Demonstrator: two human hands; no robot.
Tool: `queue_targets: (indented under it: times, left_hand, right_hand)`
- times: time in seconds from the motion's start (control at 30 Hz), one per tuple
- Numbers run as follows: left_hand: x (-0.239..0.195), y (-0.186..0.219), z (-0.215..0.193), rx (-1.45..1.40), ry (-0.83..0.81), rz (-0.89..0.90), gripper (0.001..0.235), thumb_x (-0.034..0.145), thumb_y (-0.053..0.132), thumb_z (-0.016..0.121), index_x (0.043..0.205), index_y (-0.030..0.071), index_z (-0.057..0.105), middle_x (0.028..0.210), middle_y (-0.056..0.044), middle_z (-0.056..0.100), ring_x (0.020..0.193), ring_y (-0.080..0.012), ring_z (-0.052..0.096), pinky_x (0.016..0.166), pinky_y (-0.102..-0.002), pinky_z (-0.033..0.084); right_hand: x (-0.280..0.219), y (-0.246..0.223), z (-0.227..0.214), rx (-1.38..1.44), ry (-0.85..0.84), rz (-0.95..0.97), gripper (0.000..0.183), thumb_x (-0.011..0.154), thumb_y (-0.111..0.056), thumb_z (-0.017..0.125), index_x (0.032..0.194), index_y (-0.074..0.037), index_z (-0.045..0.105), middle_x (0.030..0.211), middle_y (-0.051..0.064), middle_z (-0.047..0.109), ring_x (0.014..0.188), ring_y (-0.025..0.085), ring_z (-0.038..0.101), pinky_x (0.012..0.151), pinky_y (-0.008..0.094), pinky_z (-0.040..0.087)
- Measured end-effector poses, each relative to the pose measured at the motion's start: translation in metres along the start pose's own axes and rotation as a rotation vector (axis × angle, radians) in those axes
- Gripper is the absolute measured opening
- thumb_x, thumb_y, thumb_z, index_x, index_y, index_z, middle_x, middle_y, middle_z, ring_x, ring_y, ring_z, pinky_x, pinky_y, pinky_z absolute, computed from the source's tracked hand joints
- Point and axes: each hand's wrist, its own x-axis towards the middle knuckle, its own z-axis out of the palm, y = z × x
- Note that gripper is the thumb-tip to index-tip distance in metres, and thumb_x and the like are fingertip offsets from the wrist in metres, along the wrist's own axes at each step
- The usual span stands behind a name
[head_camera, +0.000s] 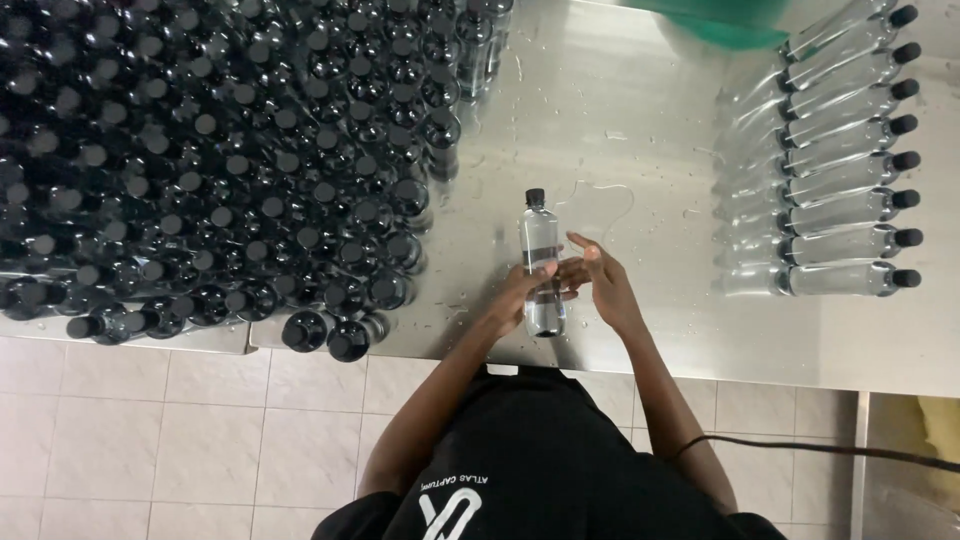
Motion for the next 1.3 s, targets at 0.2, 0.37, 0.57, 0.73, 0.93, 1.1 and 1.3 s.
queue_targets:
  times: [0.2,0.37,0.57,0.73,0.93,1.1,1.3]
  left_hand:
    - [0.041,-0.065,-0.046,-0.286,-0.127,0.092,0.063,0.106,0.035,0.078,0.155,0.005,0.053,0.149,-0.027,0.066,0.132,-0.0422,0.070,0.107,-0.059,0.059]
    - [0.051,-0.081,-0.055,-0.296,-0.075,0.028,0.058,0.106,0.027,0.078,0.153,0.003,0.054,0.151,-0.027,0.064,0.132,-0.0427,0.069,0.108,-0.058,0.060]
    - [0.047,-0.070,-0.044,-0.241,-0.070,0.016,0.067,0.101,0.031,0.085,0.151,-0.001,0.053,0.148,-0.027,0.066,0.130,-0.0433,0.069,0.106,-0.059,0.060]
    - [0.049,-0.074,-0.034,-0.225,-0.070,0.022,0.062,0.100,0.027,0.085,0.147,-0.002,0.058,0.144,-0.026,0.069,0.127,-0.0431,0.071,0.104,-0.061,0.061]
    - [0.044,-0.065,-0.024,-0.145,-0.121,0.082,0.061,0.099,0.030,0.087,0.143,-0.004,0.062,0.142,-0.026,0.070,0.127,-0.0420,0.070,0.102,-0.059,0.063]
    - [0.032,-0.045,-0.016,-0.017,-0.152,0.162,0.053,0.099,0.025,0.087,0.136,-0.007,0.068,0.132,-0.030,0.073,0.122,-0.0451,0.072,0.097,-0.057,0.066]
    - [0.010,0.002,-0.009,0.372,-0.205,0.341,0.068,0.084,0.023,0.095,0.140,0.003,0.062,0.126,-0.019,0.074,0.125,-0.0358,0.071,0.107,-0.058,0.060]
  right_hand:
    - [-0.018,0.009,-0.035,-0.091,0.149,-0.095,0.069,0.122,-0.050,0.026,0.147,0.003,0.064,0.101,0.023,0.080,0.093,0.032,0.079,0.090,0.041,0.061]
    - [-0.021,0.020,-0.057,-0.200,0.125,-0.047,0.059,0.125,-0.040,0.029,0.140,0.001,0.070,0.102,0.022,0.081,0.094,0.030,0.078,0.092,0.040,0.061]
    - [-0.018,0.030,-0.061,-0.206,0.076,-0.020,0.053,0.123,-0.043,0.044,0.136,-0.001,0.073,0.101,0.019,0.080,0.096,0.028,0.077,0.095,0.040,0.061]
    - [-0.014,0.026,-0.061,-0.233,0.066,-0.046,0.044,0.121,-0.038,0.052,0.136,-0.004,0.075,0.102,0.019,0.081,0.097,0.027,0.078,0.096,0.040,0.061]
    - [-0.014,0.021,-0.066,-0.279,0.047,-0.076,0.037,0.119,-0.033,0.056,0.135,-0.007,0.076,0.102,0.020,0.081,0.098,0.029,0.078,0.095,0.042,0.062]
    - [-0.020,-0.001,-0.078,-0.365,0.038,-0.094,0.039,0.118,-0.035,0.058,0.137,-0.007,0.076,0.103,0.022,0.081,0.099,0.032,0.079,0.096,0.046,0.062]
    - [-0.030,-0.055,-0.097,-0.448,0.045,-0.253,0.036,0.117,-0.029,0.058,0.141,-0.006,0.073,0.110,0.023,0.081,0.102,0.034,0.079,0.093,0.050,0.061]
